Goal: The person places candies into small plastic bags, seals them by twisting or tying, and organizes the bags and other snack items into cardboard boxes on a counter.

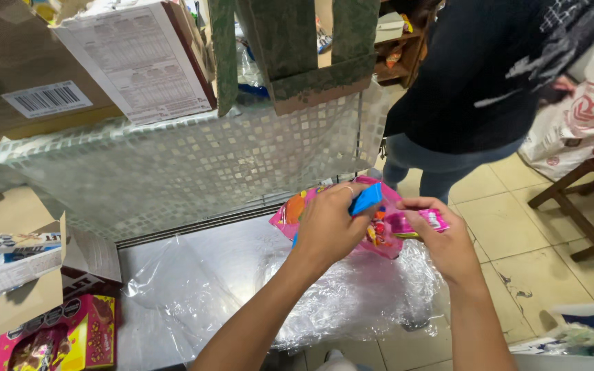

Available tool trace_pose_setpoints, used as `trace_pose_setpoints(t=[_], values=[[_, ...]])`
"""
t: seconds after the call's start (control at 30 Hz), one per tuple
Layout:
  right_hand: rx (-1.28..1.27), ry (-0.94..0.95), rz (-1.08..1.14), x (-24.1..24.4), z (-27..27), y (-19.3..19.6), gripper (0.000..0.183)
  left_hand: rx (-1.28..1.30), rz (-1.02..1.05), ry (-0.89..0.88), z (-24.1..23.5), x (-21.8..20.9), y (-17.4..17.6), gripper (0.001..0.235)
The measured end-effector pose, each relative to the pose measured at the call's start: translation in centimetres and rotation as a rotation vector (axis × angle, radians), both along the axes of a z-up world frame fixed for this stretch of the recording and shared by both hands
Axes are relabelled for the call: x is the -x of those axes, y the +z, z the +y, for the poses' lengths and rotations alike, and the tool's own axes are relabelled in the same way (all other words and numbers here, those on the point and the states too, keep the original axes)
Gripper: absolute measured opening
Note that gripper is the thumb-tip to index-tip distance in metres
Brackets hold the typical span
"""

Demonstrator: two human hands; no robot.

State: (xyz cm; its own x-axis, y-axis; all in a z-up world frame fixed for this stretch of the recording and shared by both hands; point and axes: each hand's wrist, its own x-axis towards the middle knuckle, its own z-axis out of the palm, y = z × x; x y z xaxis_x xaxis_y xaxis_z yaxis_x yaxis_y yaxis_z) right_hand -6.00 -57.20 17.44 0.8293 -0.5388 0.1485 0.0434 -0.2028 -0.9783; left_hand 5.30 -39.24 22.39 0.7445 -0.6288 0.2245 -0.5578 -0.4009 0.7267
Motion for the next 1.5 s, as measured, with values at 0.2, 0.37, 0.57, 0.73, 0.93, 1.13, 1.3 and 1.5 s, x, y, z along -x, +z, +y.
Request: trace_pose_setpoints(t=[0.2,0.37,0.57,0.73,0.93,1.13,1.3,1.5], values=[[-0.381,0.082,-0.232,-0.1,3.0,-0.3,0.035,0.423,0.528,0.012,4.8,3.6,0.7,0.043],[-0.177,0.228,-0.067,-1.1,10.2,0.6,0.014,0.540,0.801,0.228,10.4,5.7,-1.7,0.031],[-0.295,0.709,0.046,-4.8,15.2,-3.1,0.039,0.623,0.733,0.620,21.8,7.0,-2.3,0.039],[-0.355,0.813,0.180,-6.3,24.3,-5.4,0.044,0.729,0.638,0.670,31.8,10.8,-5.4,0.035],[-0.377,1.068,0.241,-7.2,37.9,-4.7,0.025,0.737,0.569,0.853,46.0,15.0,-7.5,0.036],[0.063,0.866,0.025,-8.9,51.8,-3.6,0.008,1.094,0.611,1.233,60.4,17.0,-11.1,0.036],[0.652,0.727,-0.312,-11.0,58.7,-8.8,0.018,1.482,0.688,1.148,66.3,17.2,-13.8,0.038],[0.830,0.827,-0.365,-12.4,63.5,-11.7,0.015,1.428,0.835,1.061,68.7,16.8,-14.9,0.030]])
